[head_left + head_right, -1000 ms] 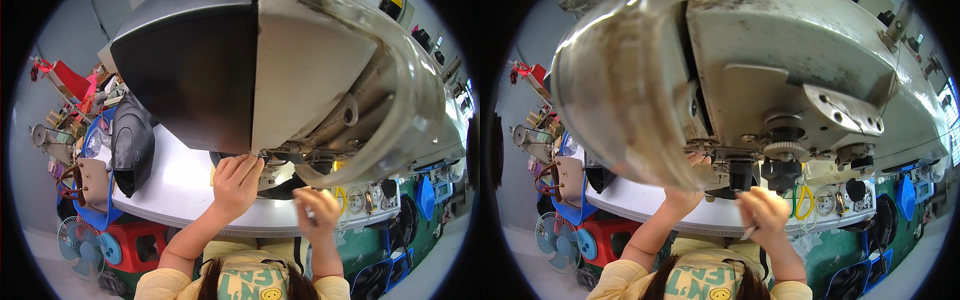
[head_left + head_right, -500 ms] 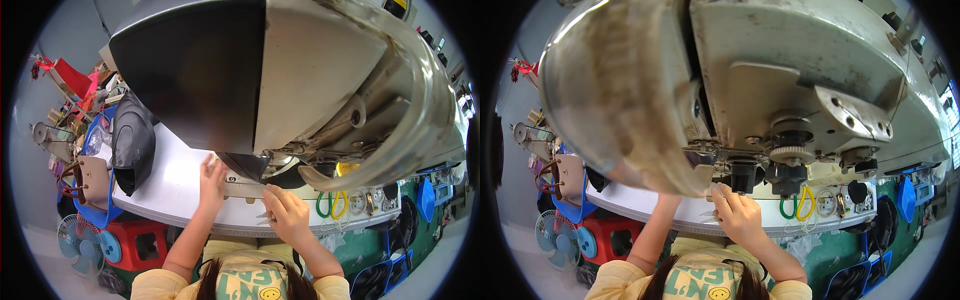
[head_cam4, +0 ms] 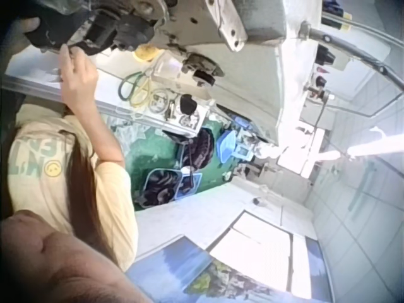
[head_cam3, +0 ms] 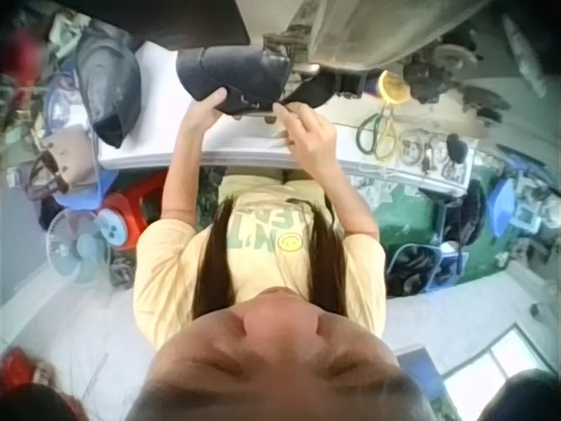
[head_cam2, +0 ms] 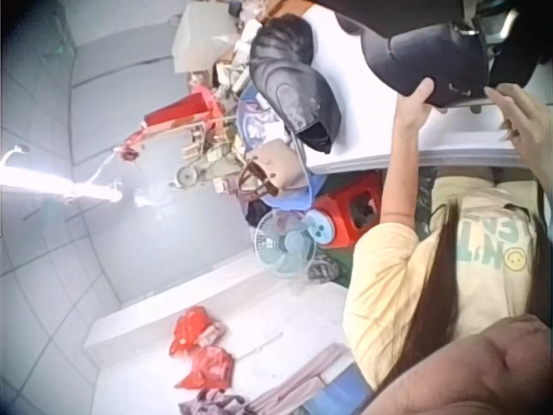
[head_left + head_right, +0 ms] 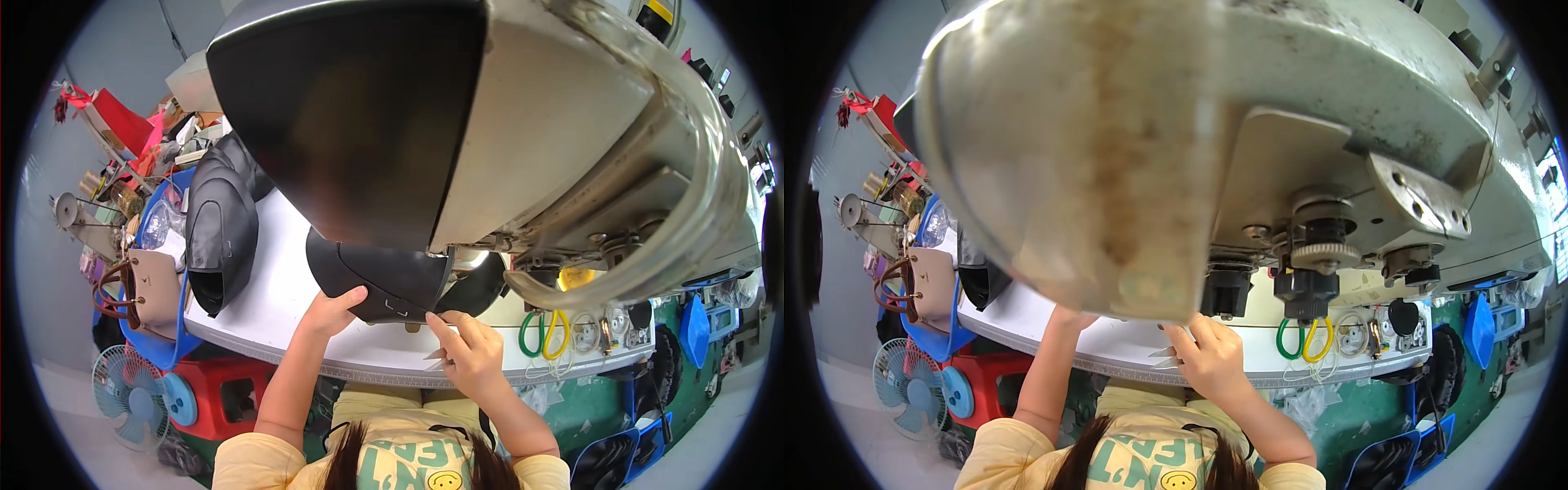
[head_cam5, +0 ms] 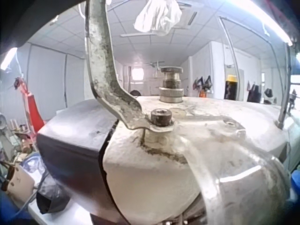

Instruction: The person operates an industrial sewing machine to stitch black leather pieces, likely parts of a bag or seat cover. They guide the material under the needle, rotate the item to follow seams, and use scissors to trim threads between segments.

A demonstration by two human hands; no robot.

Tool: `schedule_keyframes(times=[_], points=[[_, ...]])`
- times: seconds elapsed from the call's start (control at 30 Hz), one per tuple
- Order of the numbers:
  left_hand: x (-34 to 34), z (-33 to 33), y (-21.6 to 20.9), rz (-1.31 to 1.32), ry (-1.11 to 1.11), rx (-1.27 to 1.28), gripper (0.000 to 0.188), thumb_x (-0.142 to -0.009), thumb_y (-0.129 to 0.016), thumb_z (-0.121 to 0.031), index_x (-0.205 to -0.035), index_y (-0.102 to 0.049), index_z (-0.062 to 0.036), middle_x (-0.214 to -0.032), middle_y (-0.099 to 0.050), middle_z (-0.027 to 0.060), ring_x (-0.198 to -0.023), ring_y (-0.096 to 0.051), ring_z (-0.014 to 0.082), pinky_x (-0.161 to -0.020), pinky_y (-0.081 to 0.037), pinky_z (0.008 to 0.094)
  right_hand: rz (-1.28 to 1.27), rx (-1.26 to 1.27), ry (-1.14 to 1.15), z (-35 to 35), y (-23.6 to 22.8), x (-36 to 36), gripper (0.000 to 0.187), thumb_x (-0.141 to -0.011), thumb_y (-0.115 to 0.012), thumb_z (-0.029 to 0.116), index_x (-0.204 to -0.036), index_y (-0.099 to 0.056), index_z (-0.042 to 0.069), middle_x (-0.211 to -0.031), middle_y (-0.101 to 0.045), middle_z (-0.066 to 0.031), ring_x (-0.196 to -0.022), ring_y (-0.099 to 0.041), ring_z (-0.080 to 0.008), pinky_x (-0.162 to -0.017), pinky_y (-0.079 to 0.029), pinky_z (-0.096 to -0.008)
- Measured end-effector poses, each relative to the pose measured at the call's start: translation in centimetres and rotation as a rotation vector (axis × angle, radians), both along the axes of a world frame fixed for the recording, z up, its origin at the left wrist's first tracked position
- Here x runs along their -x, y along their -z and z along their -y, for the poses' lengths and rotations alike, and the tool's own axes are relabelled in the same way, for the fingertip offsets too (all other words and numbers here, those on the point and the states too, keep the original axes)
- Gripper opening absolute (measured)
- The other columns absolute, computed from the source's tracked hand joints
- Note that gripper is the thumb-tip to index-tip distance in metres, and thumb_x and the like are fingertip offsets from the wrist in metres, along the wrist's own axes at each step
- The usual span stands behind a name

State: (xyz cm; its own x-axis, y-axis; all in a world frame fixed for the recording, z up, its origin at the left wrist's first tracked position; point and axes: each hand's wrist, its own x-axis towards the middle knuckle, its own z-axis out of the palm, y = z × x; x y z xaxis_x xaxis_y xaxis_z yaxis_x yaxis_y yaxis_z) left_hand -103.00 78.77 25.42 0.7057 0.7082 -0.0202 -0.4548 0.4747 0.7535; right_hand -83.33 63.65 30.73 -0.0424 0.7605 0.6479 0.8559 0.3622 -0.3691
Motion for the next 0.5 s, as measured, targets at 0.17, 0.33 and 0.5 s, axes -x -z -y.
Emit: schedule_keyframes(times=[0.17, 0.33, 0.5], points=[[-0.2, 0.5, 0.1, -0.073, -0.069, -0.044, 0.050, -0.081, -0.069, -0.013, -0.125, -0.048, -0.0019, -0.121, -0.055, 0.0105, -0.113, -0.052, 0.0243, -0.097, -0.042, 0.0395, 0.012, -0.029, 0.017, -0.2, -0.1, 0.0, 0.059, -0.047, -0.064, -0.007, -0.105, -0.064, 0.006, -0.090, -0.061, -0.0078, -0.054, -0.054, -0.0159, -0.046, -0.043, -0.0274], [-0.1, 0.5, -0.2, -0.085, -0.076, -0.037, 0.050, -0.081, -0.068, -0.012, -0.125, -0.047, -0.0019, -0.121, -0.055, 0.0103, -0.113, -0.052, 0.0239, -0.097, -0.042, 0.0392, -0.009, -0.013, 0.015, -0.2, -0.1, -0.1, 0.060, -0.049, -0.063, -0.007, -0.107, -0.064, 0.007, -0.090, -0.061, -0.0080, -0.053, -0.053, -0.0145, -0.046, -0.043, -0.0271], [-0.4, 1.8, -1.3, -0.069, -0.163, -0.075, 0.050, -0.081, -0.068, -0.011, -0.125, -0.047, -0.0018, -0.122, -0.054, 0.0103, -0.114, -0.051, 0.0237, -0.097, -0.042, 0.0386, 0.006, 0.009, 0.044, -0.2, 0.3, -0.8, 0.062, -0.049, -0.063, -0.008, -0.109, -0.064, 0.007, -0.091, -0.060, -0.0081, -0.051, -0.052, -0.0126, -0.046, -0.044, -0.0256]])
